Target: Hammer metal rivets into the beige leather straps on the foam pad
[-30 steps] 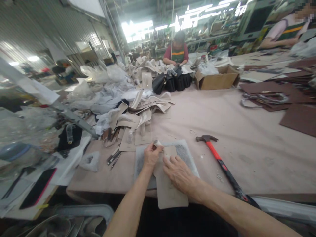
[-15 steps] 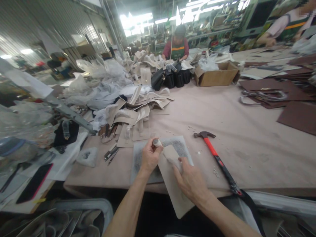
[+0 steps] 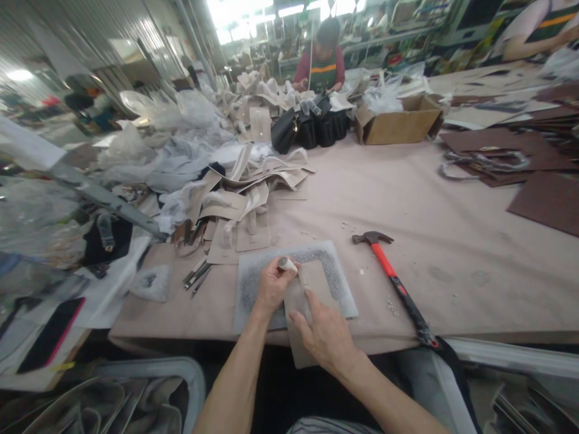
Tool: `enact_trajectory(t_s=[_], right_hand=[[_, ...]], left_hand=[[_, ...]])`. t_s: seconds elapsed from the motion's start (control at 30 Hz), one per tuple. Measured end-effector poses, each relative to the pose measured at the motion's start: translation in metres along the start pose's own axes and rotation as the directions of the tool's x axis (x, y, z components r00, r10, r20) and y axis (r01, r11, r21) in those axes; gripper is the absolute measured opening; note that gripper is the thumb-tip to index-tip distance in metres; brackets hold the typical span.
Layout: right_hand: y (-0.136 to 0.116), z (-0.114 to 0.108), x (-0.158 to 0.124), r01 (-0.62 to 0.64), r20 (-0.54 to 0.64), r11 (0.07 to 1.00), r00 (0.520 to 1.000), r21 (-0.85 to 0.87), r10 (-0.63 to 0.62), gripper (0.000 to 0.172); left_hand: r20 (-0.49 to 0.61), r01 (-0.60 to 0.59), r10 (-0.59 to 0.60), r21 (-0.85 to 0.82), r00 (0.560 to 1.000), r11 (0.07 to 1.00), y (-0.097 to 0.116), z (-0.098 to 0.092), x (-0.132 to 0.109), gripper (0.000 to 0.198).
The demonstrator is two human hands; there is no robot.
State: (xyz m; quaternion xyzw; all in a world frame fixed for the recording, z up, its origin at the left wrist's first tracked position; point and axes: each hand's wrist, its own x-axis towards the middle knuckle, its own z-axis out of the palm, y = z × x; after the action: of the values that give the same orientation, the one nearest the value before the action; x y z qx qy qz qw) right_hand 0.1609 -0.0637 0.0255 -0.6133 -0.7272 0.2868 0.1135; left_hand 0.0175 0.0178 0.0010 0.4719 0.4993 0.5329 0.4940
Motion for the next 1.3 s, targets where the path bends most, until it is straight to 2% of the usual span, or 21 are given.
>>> enact_trajectory(t_s=[0.1, 0.17, 0.23, 0.33, 0.4, 0.47, 0.57, 0.63, 0.7, 0.73, 0.77, 0.83, 0.9, 0.93, 1.0, 1.03, 1.1, 1.13, 1.2, 1.27, 1.3], right_hand=[[0.016, -0.011, 0.002, 0.113, -0.063, 0.981, 0.993, 0.158, -0.104, 0.060], [0.034, -0.024, 0.004, 0.129, -0.176, 0.966, 0.980, 0.226, -0.090, 0.055], [0.060, -0.039, 0.006, 0.084, -0.338, 0.980, 0.941, 0.180, -0.019, 0.051], [0.106, -0.061, 0.010, -0.059, -0.534, 0.996, 0.845, -0.067, 0.014, 0.049], [0.135, -0.071, 0.011, -0.184, -0.538, 0.953, 0.843, -0.242, 0.026, 0.047], [0.157, -0.077, 0.011, -0.278, -0.463, 0.889, 0.882, -0.364, 0.087, 0.044], [0.172, -0.081, 0.013, -0.319, -0.336, 0.850, 0.924, -0.419, 0.181, 0.035], [0.170, -0.085, 0.018, -0.350, -0.289, 0.894, 0.919, -0.281, 0.269, 0.022], [0.160, -0.091, 0.025, -0.376, -0.182, 0.926, 0.909, 0.034, 0.375, 0.009], [0.152, -0.095, 0.028, -0.379, -0.086, 0.900, 0.911, 0.217, 0.404, 0.006], [0.143, -0.099, 0.031, -0.384, 0.020, 0.839, 0.912, 0.385, 0.409, 0.008], [0.122, -0.106, 0.036, -0.398, 0.181, 0.686, 0.912, 0.609, 0.368, 0.015], [0.096, -0.112, 0.035, -0.395, 0.225, 0.544, 0.908, 0.740, 0.353, 0.018], [0.084, -0.114, 0.033, -0.365, 0.194, 0.514, 0.914, 0.776, 0.356, 0.020], [0.063, -0.118, 0.026, -0.239, 0.032, 0.605, 0.943, 0.759, 0.332, 0.027], [0.055, -0.119, 0.022, -0.153, -0.083, 0.705, 0.954, 0.693, 0.289, 0.031], [0.049, -0.121, 0.013, 0.020, -0.291, 0.914, 0.951, 0.404, 0.107, 0.034], [0.050, -0.121, 0.010, 0.085, -0.333, 0.970, 0.943, 0.228, -0.004, 0.034], [0.056, -0.124, 0.004, 0.171, -0.266, 0.983, 0.946, -0.070, -0.184, 0.033], [0.059, -0.132, 0.000, 0.221, -0.131, 0.946, 0.958, -0.236, -0.257, 0.031], [0.058, -0.138, -0.002, 0.236, -0.101, 0.930, 0.956, -0.281, -0.274, 0.032]], left_hand=[[0.016, 0.012, -0.012, -0.017, 1.000, 1.000, -0.006, -0.003, -0.003, 0.030], [0.025, 0.010, -0.009, -0.017, 1.000, 1.000, -0.008, -0.002, -0.002, 0.031], [0.024, 0.006, -0.005, -0.020, 1.000, 1.000, -0.011, -0.001, 0.000, 0.030], [0.025, -0.007, 0.007, 0.000, 1.000, 1.000, -0.013, 0.000, 0.002, 0.028], [0.027, -0.014, 0.014, 0.020, 1.000, 1.000, -0.014, 0.001, 0.001, 0.027], [0.026, -0.017, 0.016, 0.044, 1.000, 0.999, -0.013, 0.001, 0.000, 0.026], [0.030, -0.033, 0.031, 0.102, 0.999, 0.994, -0.010, 0.001, 0.000, 0.024], [0.054, -0.058, 0.050, 0.154, 0.997, 0.986, -0.008, 0.001, 0.000, 0.020], [0.091, -0.085, 0.068, 0.203, 0.994, 0.975, -0.007, 0.000, 0.002, 0.017], [0.114, -0.096, 0.072, 0.221, 0.991, 0.971, -0.007, -0.001, 0.003, 0.015], [0.139, -0.105, 0.074, 0.233, 0.988, 0.967, -0.006, -0.001, 0.005, 0.014], [0.188, -0.118, 0.072, 0.246, 0.979, 0.962, -0.007, -0.002, 0.007, 0.012], [0.226, -0.136, 0.075, 0.269, 0.971, 0.954, -0.008, -0.002, 0.009, 0.010], [0.238, -0.152, 0.083, 0.287, 0.968, 0.946, -0.009, -0.003, 0.010, 0.010], [0.246, -0.192, 0.112, 0.330, 0.963, 0.924, -0.011, -0.002, 0.009, 0.012], [0.245, -0.213, 0.130, 0.349, 0.961, 0.913, -0.011, -0.002, 0.008, 0.013], [0.238, -0.243, 0.161, 0.371, 0.958, 0.896, -0.012, -0.002, 0.006, 0.015], [0.236, -0.251, 0.170, 0.375, 0.957, 0.893, -0.012, -0.001, 0.005, 0.015], [0.233, -0.246, 0.166, 0.371, 0.958, 0.895, -0.012, -0.001, 0.003, 0.013], [0.236, -0.235, 0.154, 0.371, 0.960, 0.898, -0.012, 0.000, 0.002, 0.011], [0.237, -0.235, 0.152, 0.374, 0.959, 0.897, -0.013, 0.000, 0.002, 0.011]])
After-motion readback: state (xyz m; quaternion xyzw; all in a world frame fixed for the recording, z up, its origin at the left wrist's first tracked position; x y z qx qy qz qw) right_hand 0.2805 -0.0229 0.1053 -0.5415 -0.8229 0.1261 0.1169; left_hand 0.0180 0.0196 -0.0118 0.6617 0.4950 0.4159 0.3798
